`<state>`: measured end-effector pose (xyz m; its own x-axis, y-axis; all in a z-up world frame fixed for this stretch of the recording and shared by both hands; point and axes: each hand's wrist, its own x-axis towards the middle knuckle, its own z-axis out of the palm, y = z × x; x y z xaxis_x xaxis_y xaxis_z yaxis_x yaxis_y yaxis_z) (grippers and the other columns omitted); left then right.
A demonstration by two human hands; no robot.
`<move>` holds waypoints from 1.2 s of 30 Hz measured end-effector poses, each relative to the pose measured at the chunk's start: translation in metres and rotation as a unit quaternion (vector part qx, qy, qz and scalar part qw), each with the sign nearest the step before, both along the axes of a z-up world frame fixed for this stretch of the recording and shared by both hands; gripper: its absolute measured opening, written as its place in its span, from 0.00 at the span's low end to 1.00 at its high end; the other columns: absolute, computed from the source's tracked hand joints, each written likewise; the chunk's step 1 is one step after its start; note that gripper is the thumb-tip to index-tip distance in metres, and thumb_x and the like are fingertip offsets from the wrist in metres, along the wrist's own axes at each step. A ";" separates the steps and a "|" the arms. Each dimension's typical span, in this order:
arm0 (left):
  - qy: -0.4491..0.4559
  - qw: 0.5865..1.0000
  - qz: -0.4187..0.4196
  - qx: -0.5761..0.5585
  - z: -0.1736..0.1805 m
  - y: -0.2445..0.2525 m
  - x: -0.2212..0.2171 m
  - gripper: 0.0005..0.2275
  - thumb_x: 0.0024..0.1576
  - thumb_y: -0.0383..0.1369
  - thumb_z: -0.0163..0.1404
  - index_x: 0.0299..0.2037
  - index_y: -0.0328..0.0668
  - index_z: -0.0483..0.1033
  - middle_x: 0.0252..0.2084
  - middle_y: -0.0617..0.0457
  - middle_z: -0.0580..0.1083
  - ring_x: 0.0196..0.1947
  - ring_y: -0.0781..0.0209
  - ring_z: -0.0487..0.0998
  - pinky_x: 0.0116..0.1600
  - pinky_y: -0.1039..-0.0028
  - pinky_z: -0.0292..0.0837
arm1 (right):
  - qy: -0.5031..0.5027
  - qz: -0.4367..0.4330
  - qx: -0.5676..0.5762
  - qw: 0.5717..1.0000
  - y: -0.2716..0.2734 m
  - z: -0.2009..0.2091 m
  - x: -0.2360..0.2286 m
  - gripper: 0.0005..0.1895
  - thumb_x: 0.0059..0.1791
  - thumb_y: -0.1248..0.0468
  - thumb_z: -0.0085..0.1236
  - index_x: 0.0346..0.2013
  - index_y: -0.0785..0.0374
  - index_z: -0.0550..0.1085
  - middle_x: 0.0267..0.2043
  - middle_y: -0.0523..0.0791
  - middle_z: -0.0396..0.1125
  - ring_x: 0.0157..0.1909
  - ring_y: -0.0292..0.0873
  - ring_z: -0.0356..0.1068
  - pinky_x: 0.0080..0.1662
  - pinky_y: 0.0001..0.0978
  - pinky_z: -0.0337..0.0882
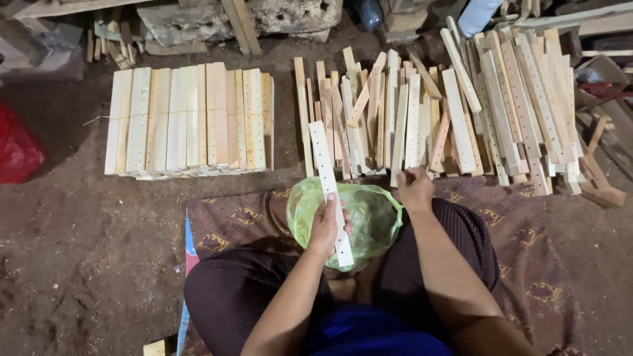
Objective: The person is threading a thin string through pre-drilled holes in wooden slats to bundle them together.
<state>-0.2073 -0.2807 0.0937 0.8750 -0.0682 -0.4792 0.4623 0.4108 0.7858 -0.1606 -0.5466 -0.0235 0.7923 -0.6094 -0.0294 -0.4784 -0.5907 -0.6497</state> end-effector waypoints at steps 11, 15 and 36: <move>0.012 0.999 -0.030 0.004 0.010 0.004 0.003 0.15 0.60 0.43 0.57 0.41 0.39 0.70 0.33 0.43 0.80 0.21 0.55 0.81 0.21 0.72 0.79 | -0.207 -0.039 0.390 0.897 0.091 0.130 -0.060 0.15 0.46 0.71 0.62 0.48 0.68 0.77 0.38 0.47 0.67 0.35 0.38 0.67 0.32 0.25 0.73; 0.012 0.999 -0.027 -0.036 -0.002 0.011 0.008 0.19 0.60 0.43 0.58 0.48 0.38 0.65 0.45 0.38 0.80 0.38 0.46 0.85 0.34 0.64 0.84 | -0.171 0.083 0.346 0.919 0.129 0.155 -0.107 0.19 0.42 0.76 0.64 0.48 0.65 0.79 0.35 0.50 0.74 0.39 0.42 0.68 0.40 0.37 0.74; 0.015 0.996 0.068 -0.052 0.007 0.031 0.009 0.12 0.56 0.32 0.61 0.42 0.35 0.72 0.38 0.36 0.81 0.31 0.45 0.85 0.39 0.52 0.83 | -0.119 0.187 0.341 0.913 0.143 0.151 -0.124 0.13 0.40 0.70 0.74 0.39 0.62 0.84 0.34 0.45 0.78 0.36 0.35 0.73 0.45 0.30 0.76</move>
